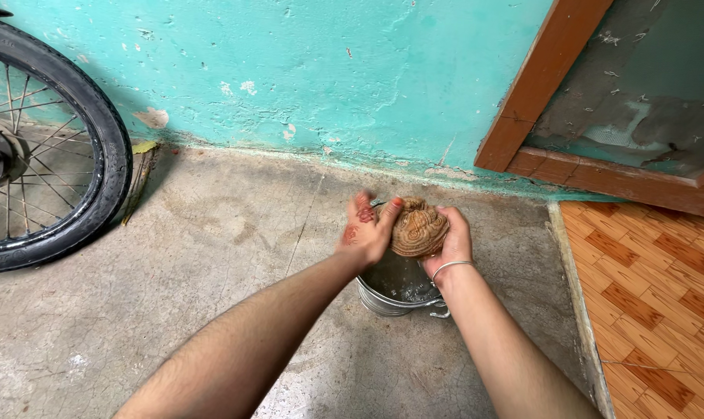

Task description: The person cleans a tiled floor by wiping it with a cloth by hand, rinsing the cloth in a bucket of water, and then continues wiping the floor surface.

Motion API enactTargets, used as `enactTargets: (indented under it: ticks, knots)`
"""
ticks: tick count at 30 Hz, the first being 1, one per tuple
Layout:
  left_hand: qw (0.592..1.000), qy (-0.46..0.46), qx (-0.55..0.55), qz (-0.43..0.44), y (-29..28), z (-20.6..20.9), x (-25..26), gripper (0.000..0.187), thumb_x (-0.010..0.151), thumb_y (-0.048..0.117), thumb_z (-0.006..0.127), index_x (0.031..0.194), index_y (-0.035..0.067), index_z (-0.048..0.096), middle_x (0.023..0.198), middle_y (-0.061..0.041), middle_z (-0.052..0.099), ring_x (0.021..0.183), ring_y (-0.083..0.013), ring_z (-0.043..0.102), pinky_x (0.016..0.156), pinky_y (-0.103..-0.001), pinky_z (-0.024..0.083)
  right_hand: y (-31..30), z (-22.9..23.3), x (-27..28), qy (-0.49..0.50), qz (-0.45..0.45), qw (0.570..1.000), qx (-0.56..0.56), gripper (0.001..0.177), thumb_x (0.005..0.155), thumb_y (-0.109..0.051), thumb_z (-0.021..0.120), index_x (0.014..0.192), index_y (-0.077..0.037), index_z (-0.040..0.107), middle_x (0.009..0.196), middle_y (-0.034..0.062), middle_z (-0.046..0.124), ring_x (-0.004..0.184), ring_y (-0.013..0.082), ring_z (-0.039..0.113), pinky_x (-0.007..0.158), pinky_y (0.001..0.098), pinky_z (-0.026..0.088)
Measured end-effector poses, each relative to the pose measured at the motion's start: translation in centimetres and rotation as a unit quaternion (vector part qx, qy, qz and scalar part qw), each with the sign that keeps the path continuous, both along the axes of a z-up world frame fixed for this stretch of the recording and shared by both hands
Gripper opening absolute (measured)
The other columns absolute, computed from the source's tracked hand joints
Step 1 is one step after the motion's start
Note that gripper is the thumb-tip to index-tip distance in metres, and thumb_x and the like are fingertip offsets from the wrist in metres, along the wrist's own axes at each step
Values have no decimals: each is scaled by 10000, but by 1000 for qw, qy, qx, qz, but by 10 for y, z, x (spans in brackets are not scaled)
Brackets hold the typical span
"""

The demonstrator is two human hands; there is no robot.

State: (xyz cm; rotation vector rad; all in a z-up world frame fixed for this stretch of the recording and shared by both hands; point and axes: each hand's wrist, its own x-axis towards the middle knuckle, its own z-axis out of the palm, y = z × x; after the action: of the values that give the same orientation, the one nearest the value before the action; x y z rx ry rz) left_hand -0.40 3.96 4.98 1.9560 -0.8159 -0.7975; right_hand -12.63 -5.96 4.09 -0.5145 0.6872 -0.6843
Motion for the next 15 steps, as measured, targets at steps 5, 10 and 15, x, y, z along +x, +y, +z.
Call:
enactTargets:
  ticks: [5, 10, 15]
  knots:
    - [968, 217, -6, 124, -21, 20, -6, 1013, 887, 768, 485, 1529, 18, 258, 1436, -252, 462, 1342, -395, 513, 1137, -499, 417, 10, 10, 7, 36, -128, 990, -50, 427, 855, -274, 643, 1200, -41, 549, 1179, 148, 667, 1101, 321, 696, 999, 575, 575]
    - [965, 68, -253, 28, -27, 44, -21, 544, 846, 433, 641, 1119, -26, 743, 1099, -163, 765, 1081, -236, 703, 1002, -348, 511, 12, 19, 11, 1, -19, 1000, -16, 519, 929, -422, 503, 1311, -74, 551, 1216, 140, 662, 1151, 316, 656, 1001, 546, 538]
    - [982, 0, -184, 47, -18, 55, -36, 421, 782, 315, 702, 1093, 51, 601, 1024, -123, 746, 929, -212, 735, 830, -336, 601, 17, 35, 2, -22, 81, 996, 25, 640, 962, -493, 417, 1422, -66, 538, 1291, 190, 684, 1242, 318, 668, 1026, 518, 570]
